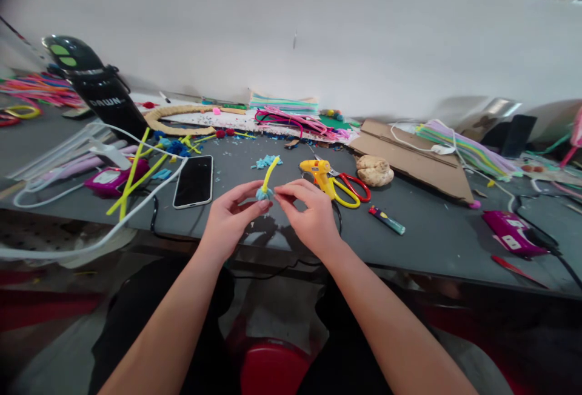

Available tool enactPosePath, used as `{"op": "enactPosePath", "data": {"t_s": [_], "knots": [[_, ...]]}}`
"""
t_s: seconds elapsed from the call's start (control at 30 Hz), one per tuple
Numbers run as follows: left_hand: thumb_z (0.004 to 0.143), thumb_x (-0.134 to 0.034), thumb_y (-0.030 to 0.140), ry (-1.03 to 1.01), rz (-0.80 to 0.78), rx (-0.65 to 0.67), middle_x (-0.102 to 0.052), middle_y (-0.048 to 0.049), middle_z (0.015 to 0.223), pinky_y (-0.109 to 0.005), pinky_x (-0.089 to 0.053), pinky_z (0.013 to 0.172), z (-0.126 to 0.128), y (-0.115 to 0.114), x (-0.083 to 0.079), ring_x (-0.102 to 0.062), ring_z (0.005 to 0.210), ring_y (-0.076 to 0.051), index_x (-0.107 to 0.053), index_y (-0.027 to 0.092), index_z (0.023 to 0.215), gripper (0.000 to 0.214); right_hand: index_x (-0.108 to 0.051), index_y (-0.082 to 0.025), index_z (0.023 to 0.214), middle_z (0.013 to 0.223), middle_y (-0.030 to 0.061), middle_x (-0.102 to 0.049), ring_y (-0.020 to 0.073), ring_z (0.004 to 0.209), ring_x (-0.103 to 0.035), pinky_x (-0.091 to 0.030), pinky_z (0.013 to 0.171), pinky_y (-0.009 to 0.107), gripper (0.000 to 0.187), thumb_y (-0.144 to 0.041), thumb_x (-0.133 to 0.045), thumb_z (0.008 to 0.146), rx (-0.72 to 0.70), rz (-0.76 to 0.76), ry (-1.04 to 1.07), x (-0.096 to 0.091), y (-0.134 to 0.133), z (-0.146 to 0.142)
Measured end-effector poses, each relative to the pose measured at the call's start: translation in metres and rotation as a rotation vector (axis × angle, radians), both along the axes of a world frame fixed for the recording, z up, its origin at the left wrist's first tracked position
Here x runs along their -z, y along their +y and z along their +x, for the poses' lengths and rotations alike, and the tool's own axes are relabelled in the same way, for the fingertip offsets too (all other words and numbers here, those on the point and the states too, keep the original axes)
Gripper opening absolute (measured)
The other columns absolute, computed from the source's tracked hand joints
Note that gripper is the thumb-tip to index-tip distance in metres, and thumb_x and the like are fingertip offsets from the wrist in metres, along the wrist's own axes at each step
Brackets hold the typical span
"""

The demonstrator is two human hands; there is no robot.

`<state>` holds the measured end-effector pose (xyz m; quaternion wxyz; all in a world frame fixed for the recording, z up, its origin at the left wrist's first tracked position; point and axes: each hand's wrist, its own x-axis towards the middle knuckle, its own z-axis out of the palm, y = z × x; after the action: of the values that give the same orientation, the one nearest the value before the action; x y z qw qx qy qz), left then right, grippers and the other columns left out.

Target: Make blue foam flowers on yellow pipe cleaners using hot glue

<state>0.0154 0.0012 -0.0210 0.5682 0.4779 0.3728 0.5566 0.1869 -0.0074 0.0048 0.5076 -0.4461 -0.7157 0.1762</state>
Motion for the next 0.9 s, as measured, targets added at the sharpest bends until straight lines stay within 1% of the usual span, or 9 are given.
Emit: {"op": "enactPosePath", "data": {"t_s": [0.13,0.3,0.43,0.53,0.6,0.73,0.9], "knots": [[0.068,-0.084,0.027,-0.068,-0.045,0.031,-0.072,-0.0077,0.107,-0.035,-0.059,0.083,0.0,-0.001,-0.001,-0.07,0.085,-0.018,-0.072,0.018,0.109,0.043,-0.075,-0.024,0.097,0.091,0.0035,-0.071,0.017,0.082,-0.066,-0.056,0.075,0.031,0.012,-0.023,-0.07,0.086,-0.017,-0.076,0.09,0.0,-0.001,-0.001],[0.07,-0.084,0.024,-0.149,-0.072,0.082,-0.074,-0.0068,0.102,-0.034,-0.059,0.087,0.0,-0.001,0.001,-0.072,0.088,-0.019,-0.071,0.018,0.107,0.04,-0.075,-0.023,0.088,0.086,0.003,-0.074,0.0179,0.08,-0.069,-0.059,0.074,0.031,0.008,-0.027,-0.073,0.082,0.012,-0.18,0.167,0.001,-0.001,0.0],[0.072,-0.083,0.025,-0.209,-0.087,0.107,-0.074,-0.0089,0.106,-0.037,-0.057,0.09,0.001,-0.002,-0.001,-0.072,0.093,-0.021,-0.07,0.017,0.107,0.038,-0.073,-0.022,0.092,0.087,0.0033,-0.074,0.017,0.078,-0.07,-0.06,0.075,0.03,0.013,-0.028,-0.074,0.081,-0.011,-0.244,0.256,0.001,-0.003,-0.001],[0.073,-0.082,0.026,-0.237,-0.108,0.105,-0.075,-0.0094,0.105,-0.038,-0.058,0.091,0.001,-0.002,-0.003,-0.073,0.092,-0.022,-0.071,0.016,0.104,0.035,-0.069,-0.022,0.093,0.088,0.0039,-0.073,0.0173,0.078,-0.07,-0.061,0.076,0.031,0.017,-0.03,-0.076,0.08,-0.007,-0.241,0.302,-0.001,-0.005,-0.003],[0.073,-0.082,0.027,-0.252,-0.12,0.103,-0.075,-0.0093,0.102,-0.039,-0.058,0.09,0.002,-0.003,-0.004,-0.073,0.089,-0.021,-0.072,0.016,0.102,0.033,-0.067,-0.022,0.091,0.087,0.0038,-0.071,0.0171,0.078,-0.07,-0.061,0.076,0.031,0.017,-0.031,-0.076,0.08,-0.003,-0.229,0.302,-0.002,-0.007,-0.004],[0.073,-0.082,0.027,-0.259,-0.132,0.104,-0.076,-0.0087,0.097,-0.035,-0.059,0.086,0.002,-0.004,-0.005,-0.073,0.084,-0.019,-0.073,0.015,0.099,0.029,-0.067,-0.022,0.091,0.089,0.0032,-0.07,0.0165,0.08,-0.069,-0.061,0.077,0.031,0.014,-0.029,-0.074,0.081,0.0,-0.187,0.258,-0.002,-0.01,-0.006],[0.075,-0.081,0.027,-0.253,-0.116,0.095,-0.076,-0.0073,0.092,-0.032,-0.061,0.081,0.004,-0.005,-0.005,-0.073,0.08,-0.017,-0.073,0.015,0.096,0.026,-0.065,-0.023,0.091,0.089,0.0038,-0.069,0.0176,0.08,-0.068,-0.06,0.077,0.033,0.011,-0.029,-0.071,0.084,0.021,-0.118,0.205,-0.002,-0.014,-0.01]]}}
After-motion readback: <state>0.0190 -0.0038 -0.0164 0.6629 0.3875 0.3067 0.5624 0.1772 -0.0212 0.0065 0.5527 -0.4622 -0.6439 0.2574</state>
